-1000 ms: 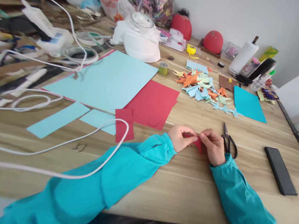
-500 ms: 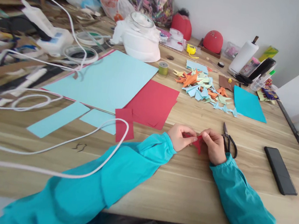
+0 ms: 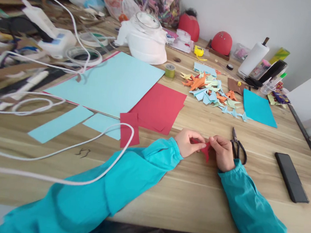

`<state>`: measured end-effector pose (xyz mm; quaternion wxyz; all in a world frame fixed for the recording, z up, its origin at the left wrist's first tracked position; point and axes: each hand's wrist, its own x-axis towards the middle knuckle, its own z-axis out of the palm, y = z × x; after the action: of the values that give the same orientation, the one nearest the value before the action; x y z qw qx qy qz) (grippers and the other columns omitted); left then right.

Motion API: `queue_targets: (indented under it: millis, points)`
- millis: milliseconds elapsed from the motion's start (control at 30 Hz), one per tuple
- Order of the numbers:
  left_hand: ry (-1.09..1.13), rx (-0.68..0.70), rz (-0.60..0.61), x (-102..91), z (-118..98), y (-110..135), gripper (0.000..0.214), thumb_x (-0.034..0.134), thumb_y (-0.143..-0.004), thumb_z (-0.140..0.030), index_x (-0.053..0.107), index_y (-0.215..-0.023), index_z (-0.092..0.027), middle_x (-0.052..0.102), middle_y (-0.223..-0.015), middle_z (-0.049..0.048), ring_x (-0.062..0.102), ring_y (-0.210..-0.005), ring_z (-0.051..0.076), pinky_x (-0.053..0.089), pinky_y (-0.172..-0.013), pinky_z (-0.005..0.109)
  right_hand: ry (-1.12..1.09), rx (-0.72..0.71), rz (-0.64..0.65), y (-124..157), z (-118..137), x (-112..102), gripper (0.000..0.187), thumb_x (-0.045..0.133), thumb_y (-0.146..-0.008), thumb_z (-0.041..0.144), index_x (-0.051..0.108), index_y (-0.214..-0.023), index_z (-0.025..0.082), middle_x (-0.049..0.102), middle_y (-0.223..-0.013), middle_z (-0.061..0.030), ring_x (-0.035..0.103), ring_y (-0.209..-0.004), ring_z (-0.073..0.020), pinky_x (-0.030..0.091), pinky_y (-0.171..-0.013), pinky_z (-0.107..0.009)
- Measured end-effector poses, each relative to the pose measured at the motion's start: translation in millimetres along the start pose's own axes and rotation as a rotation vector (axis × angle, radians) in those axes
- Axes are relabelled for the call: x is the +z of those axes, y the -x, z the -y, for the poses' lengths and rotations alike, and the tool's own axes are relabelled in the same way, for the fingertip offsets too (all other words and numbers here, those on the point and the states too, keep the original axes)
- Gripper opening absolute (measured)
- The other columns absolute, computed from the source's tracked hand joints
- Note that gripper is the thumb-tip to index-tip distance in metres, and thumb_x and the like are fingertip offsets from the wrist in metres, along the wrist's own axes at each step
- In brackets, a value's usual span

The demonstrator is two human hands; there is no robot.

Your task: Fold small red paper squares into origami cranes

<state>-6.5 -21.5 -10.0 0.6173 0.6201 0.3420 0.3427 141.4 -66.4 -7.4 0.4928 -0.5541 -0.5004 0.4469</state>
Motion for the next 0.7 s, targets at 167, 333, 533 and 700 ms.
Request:
queue_targets:
  millis: [167,333,533,700]
  points:
    - [0.09,-0.1,-0.086,1.2,-2.2,-0.9,0.009,0.067,-0.062,-0.017,0.066,-0.067,-0.01,0.06,-0.05,0.0012,0.055,-0.044,0.01,0.047,-0.044,0.021,-0.026,-0.047,0.023,-1.5,-0.5,-2.0,0.041,0.048,-0.083,0.046,0.06,-0.059,0.015,0.056,-0.052,-0.0004,0.049,-0.048,-0.0101,0.038,-0.047,-0.023]
    - [0.21,-0.126,-0.227,0.1,-6.6,-2.9,0.012,0.068,-0.062,-0.02,0.065,-0.069,-0.01,0.064,-0.056,0.0018,0.058,-0.047,0.011,0.049,-0.045,0.022,0.005,-0.049,0.168,0.3,2.1,2.8,0.02,0.07,-0.069,0.034,0.063,-0.076,0.016,0.065,-0.067,-0.0013,0.056,-0.057,-0.0116,0.045,-0.054,-0.024]
    - [0.277,-0.102,-0.213,-0.4,-6.6,-3.8,0.015,0.07,-0.059,-0.021,0.064,-0.069,-0.01,0.063,-0.054,0.001,0.057,-0.047,0.011,0.049,-0.043,0.022,0.049,-0.051,0.094,2.1,2.5,3.8,0.02,0.068,-0.07,0.034,0.063,-0.074,0.015,0.062,-0.057,0.0003,0.054,-0.049,-0.0098,0.045,-0.049,-0.022]
    - [0.283,-0.094,-0.174,-0.9,-4.5,-3.3,0.021,0.072,-0.056,-0.023,0.065,-0.071,-0.01,0.064,-0.056,0.0019,0.059,-0.049,0.012,0.051,-0.043,0.023,0.06,-0.034,0.076,2.1,3.7,2.7,0.022,0.069,-0.069,0.035,0.061,-0.066,0.015,0.061,-0.052,0.0002,0.053,-0.045,-0.0096,0.044,-0.047,-0.022]
